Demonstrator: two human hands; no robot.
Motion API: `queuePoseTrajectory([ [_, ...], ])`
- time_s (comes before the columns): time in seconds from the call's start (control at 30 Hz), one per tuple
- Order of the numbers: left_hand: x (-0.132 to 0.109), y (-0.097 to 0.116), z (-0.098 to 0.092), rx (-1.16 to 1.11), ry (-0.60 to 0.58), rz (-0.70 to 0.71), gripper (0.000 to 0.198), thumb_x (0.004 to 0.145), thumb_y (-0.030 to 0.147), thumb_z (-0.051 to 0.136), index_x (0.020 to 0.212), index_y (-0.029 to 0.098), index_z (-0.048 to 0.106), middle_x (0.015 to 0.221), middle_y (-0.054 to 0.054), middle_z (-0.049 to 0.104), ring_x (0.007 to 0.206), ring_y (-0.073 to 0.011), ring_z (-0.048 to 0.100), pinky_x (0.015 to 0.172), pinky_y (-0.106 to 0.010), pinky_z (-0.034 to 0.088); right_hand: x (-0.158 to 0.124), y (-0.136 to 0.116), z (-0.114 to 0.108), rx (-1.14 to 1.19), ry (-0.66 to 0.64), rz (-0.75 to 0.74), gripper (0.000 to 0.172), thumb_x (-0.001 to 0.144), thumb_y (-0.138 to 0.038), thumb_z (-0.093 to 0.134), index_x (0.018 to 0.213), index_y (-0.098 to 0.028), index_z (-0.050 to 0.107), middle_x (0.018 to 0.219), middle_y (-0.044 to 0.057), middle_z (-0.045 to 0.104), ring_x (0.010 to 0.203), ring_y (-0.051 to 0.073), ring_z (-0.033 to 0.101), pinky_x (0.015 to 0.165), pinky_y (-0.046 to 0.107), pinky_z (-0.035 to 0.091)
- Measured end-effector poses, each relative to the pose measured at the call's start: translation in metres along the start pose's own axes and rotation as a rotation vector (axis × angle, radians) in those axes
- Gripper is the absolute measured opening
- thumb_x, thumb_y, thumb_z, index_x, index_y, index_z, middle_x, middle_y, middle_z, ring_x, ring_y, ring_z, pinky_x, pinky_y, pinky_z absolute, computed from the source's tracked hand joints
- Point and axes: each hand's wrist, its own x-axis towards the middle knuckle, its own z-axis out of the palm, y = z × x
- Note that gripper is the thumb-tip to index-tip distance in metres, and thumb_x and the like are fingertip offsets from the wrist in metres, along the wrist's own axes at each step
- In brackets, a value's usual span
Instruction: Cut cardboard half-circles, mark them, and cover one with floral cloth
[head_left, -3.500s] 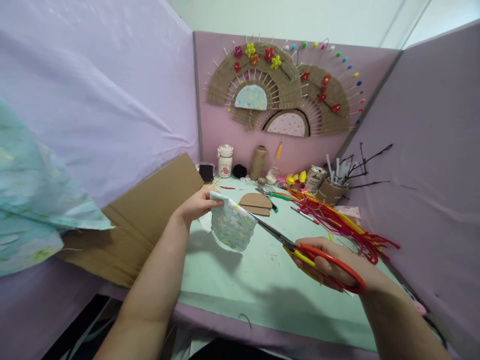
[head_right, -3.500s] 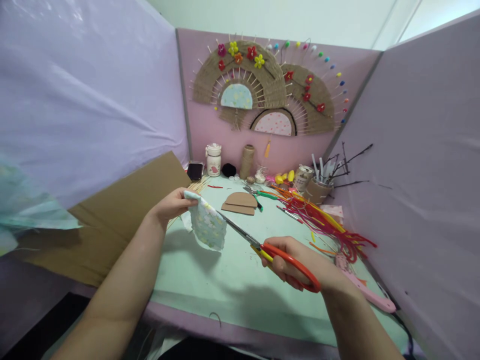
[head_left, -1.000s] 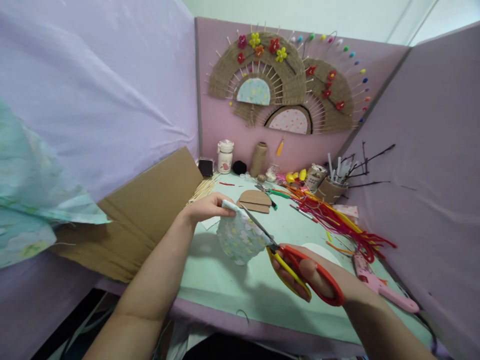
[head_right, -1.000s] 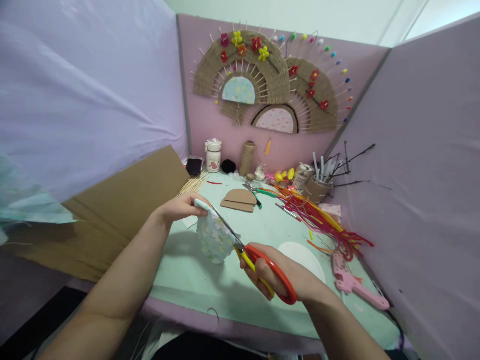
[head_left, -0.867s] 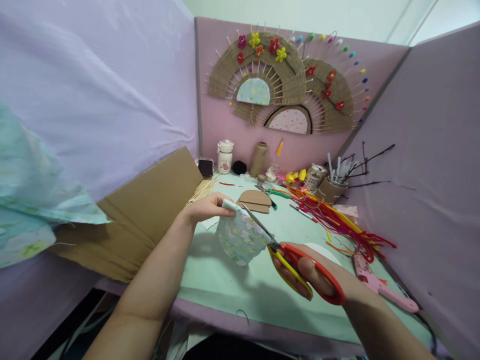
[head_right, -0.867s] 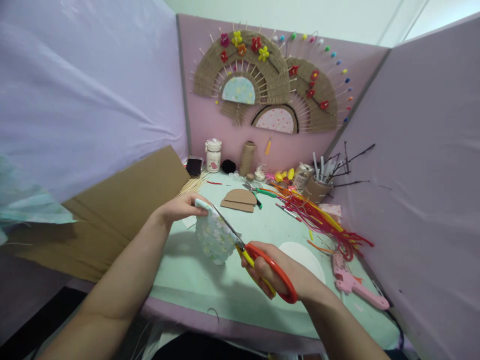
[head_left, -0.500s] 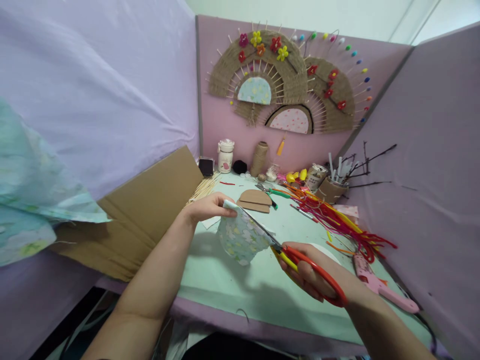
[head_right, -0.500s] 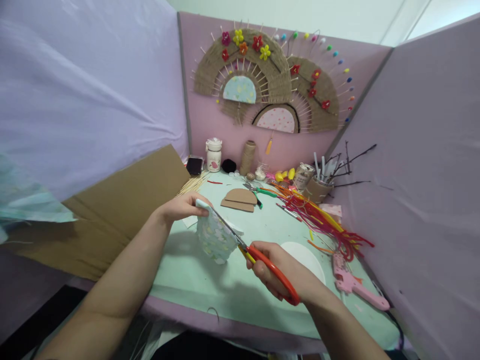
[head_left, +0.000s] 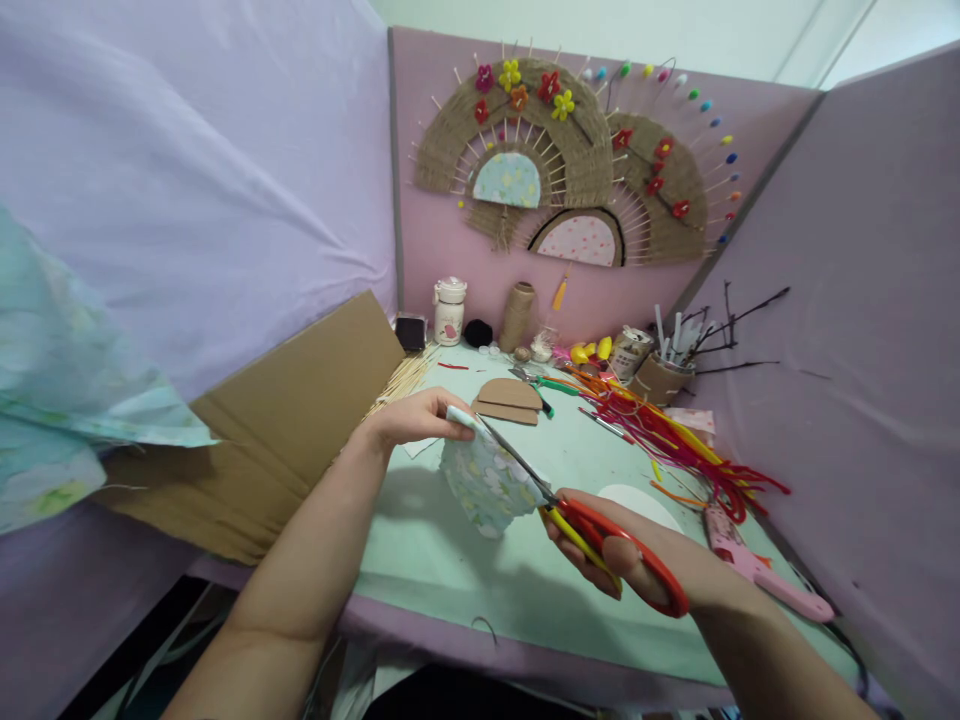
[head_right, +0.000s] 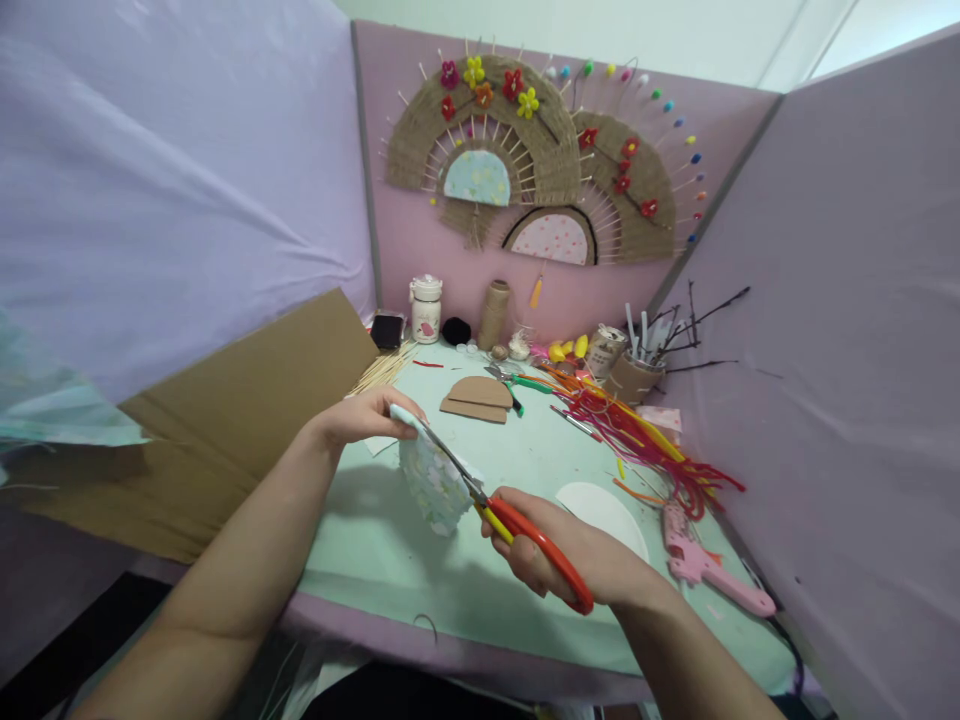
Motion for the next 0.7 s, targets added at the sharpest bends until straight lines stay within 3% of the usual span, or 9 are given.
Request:
queuePoseTrajectory([
  [0.33,0.001,0.005,0.006,0.059,-0.073,0.014,0.028,0.071,0.039,0.074,0.077,0.011,0.073,0.068,-0.003,0.065,0.063,-0.0132,0.055,0.059,-0.023,0.043,0.009,-0.010,-0.005,-0.075,0.004,0.090,0.072,0.073,-0.087,0.039,0.088,-0.017,0.049,0.063,-0.004,0.046,0.053,0.009,0.042,0.050,0.024,0.039],
  [0.57,0.001,0.007,0.006,-0.013,-0.079,-0.001,0.021,0.073,0.031,0.073,0.082,0.013,0.075,0.078,-0.004,0.071,0.070,-0.0134,0.060,0.067,-0.022,0.047,0.013,-0.015,-0.004,-0.062,0.070,0.095,0.076,0.071,-0.090,0.032,0.086,-0.018,0.049,0.057,-0.004,0.044,0.048,0.009,0.041,0.041,0.020,0.032],
  [0.7,0.000,0.006,0.006,-0.095,-0.096,-0.045,0.020,0.076,0.031,0.071,0.088,0.015,0.076,0.083,-0.004,0.074,0.075,-0.0147,0.065,0.072,-0.023,0.050,0.010,-0.014,-0.005,-0.072,0.123,0.176,0.076,0.072,-0.090,0.032,0.090,-0.018,0.048,0.055,-0.006,0.041,0.040,0.006,0.035,0.037,0.018,0.029],
])
